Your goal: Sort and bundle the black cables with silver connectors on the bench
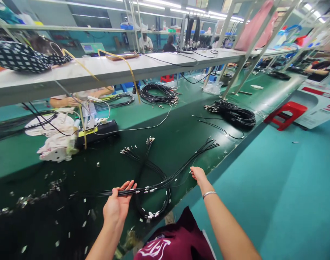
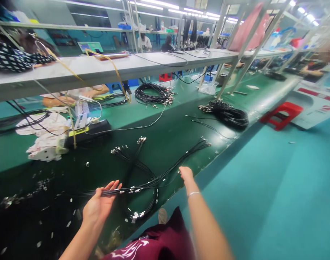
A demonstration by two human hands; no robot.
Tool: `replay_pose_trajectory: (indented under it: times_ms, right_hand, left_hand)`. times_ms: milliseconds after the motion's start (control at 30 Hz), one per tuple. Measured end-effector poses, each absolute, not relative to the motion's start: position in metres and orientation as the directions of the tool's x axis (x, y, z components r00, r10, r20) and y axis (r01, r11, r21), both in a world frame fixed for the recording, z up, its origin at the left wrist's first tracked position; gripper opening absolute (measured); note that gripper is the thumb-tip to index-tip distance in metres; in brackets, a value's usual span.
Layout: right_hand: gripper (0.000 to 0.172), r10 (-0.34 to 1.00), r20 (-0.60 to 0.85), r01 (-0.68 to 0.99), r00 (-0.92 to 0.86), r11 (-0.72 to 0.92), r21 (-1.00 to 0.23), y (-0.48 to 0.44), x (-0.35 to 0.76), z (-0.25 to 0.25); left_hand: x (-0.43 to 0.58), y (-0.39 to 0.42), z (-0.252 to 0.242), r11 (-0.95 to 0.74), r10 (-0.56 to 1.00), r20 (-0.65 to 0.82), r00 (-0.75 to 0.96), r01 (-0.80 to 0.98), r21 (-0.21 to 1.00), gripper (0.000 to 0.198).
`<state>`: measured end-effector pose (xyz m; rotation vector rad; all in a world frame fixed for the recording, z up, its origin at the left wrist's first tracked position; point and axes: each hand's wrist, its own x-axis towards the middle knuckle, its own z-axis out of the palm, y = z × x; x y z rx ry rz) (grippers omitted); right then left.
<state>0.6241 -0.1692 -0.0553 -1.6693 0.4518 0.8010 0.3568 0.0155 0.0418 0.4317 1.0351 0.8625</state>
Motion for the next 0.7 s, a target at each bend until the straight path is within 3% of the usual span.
replay_pose_trajectory:
  times_ms: [367, 700]
  right_hand:
    - [0.020, 0.117, -0.694, -0.658, 0.711, -0.238, -0.714, -0.161, 0.626, -0.057]
    - [0.019, 0.128, -0.599, -0.483, 0.790, -0.471, -0.738, -0.165, 0.644, -0.059]
  left_hand:
    - [0.358, 0.014, 0.040, 0.614, 0.787, -0.577, 0.220, -0.381, 0.692, 0.028]
    - [0.360, 0.014, 0.045, 0.639, 0.764, -0.620, 0.180, -0.339, 0.690, 0.029]
